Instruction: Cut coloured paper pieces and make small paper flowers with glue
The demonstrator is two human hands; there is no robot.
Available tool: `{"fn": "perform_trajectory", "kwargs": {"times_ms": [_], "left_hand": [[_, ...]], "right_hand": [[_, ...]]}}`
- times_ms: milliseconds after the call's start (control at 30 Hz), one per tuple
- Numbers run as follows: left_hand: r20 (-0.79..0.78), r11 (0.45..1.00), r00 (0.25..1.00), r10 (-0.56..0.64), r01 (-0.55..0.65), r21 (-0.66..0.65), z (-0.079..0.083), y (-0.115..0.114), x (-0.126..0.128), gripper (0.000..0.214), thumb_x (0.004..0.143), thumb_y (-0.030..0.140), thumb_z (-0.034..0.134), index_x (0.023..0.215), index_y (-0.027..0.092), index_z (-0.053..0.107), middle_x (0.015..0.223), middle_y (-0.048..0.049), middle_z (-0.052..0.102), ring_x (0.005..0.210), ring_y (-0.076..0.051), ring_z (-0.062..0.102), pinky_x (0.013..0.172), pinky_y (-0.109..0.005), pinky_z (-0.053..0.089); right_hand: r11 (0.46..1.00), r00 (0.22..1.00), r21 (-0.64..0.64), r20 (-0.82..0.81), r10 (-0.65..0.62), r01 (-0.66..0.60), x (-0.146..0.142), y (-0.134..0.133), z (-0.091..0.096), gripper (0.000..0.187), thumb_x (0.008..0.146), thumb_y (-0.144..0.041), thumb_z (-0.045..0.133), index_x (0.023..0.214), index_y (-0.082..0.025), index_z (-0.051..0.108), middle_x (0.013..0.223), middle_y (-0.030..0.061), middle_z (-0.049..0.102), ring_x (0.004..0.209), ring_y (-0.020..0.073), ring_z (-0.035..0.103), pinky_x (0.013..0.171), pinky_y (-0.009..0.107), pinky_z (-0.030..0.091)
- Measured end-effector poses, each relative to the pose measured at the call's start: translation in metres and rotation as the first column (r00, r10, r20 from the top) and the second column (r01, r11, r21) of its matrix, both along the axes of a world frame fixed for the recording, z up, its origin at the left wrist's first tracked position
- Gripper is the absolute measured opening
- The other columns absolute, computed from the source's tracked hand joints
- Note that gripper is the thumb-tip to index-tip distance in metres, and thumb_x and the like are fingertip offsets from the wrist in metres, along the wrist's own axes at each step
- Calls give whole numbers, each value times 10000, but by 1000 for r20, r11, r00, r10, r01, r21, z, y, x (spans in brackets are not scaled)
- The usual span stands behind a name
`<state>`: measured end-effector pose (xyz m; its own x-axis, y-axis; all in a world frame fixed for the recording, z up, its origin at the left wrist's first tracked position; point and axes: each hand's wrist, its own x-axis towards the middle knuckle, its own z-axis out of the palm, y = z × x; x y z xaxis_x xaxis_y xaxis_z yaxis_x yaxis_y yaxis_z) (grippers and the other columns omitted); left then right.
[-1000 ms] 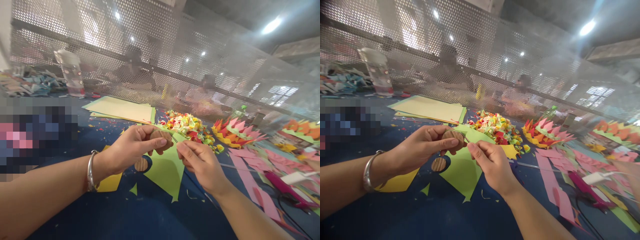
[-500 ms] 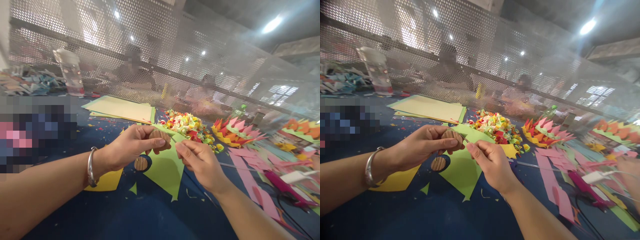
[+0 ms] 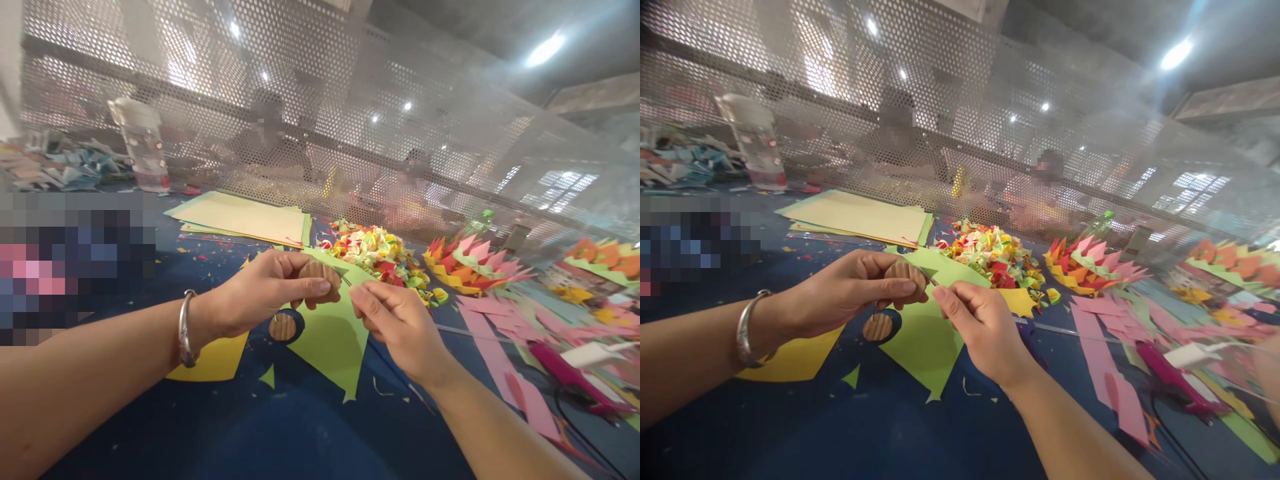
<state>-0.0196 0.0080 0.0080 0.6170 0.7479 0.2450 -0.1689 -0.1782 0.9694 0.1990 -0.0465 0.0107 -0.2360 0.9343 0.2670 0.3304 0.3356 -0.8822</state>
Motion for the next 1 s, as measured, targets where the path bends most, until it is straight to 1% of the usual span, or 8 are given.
{"fn": "perform_trajectory", "kwargs": {"times_ms": [200,400,533,633,767,867,1000], "left_hand": [[-11,1000,1000,-1,1,1,2,0,1,126,881,295,719,875,175,755,888,-48,748,874,-172,655,749,-285,456],[-34,1000,999,-31,31,-1,1,0,-1,127,899,288,700,861,176,745,891,-38,736,885,-157,644,792,-285,451],[-52,999,998,-36,37,8,1,1,-1,138,905,299,698,866,176,746,899,-35,730,885,-151,638,792,-280,446],[-60,999,998,-29,31,25,1,1,0,156,914,312,688,852,177,735,880,-27,716,867,-142,627,759,-265,442],[-62,999,998,16,-13,43,0,1,1,153,905,322,699,914,170,695,866,-27,701,800,-136,615,719,-269,458],[-72,998,997,25,-21,62,-2,3,2,183,900,329,704,954,163,649,868,-39,706,765,-145,626,711,-291,499],[-140,995,989,42,-29,98,-1,4,2,189,916,345,678,925,160,638,810,-16,685,740,-144,637,715,-300,520]], "right_hand": [[1000,1000,-10,-7,-2,2,0,1,-1,481,959,-563,611,645,-228,467,549,-101,191,449,78,159,403,282,128],[1000,1000,-14,-10,3,-3,0,1,-1,489,971,-566,592,644,-224,470,539,-105,189,442,72,146,394,280,117],[999,999,-32,-51,-3,2,0,1,-2,483,970,-561,602,653,-220,476,538,-103,200,447,71,154,402,280,110],[999,995,-35,-100,-11,8,0,3,-4,469,967,-566,607,676,-220,483,548,-104,204,457,74,152,410,282,104],[999,991,-28,-129,-33,29,1,5,-7,451,949,-582,625,708,-218,515,546,-109,209,471,79,144,422,282,110],[997,993,3,-90,-71,72,2,6,-8,443,941,-591,627,725,-217,528,550,-109,208,480,84,155,431,280,120],[990,990,70,58,-125,121,1,6,-5,451,932,-589,627,709,-216,508,579,-95,226,505,92,191,446,275,156]]}}
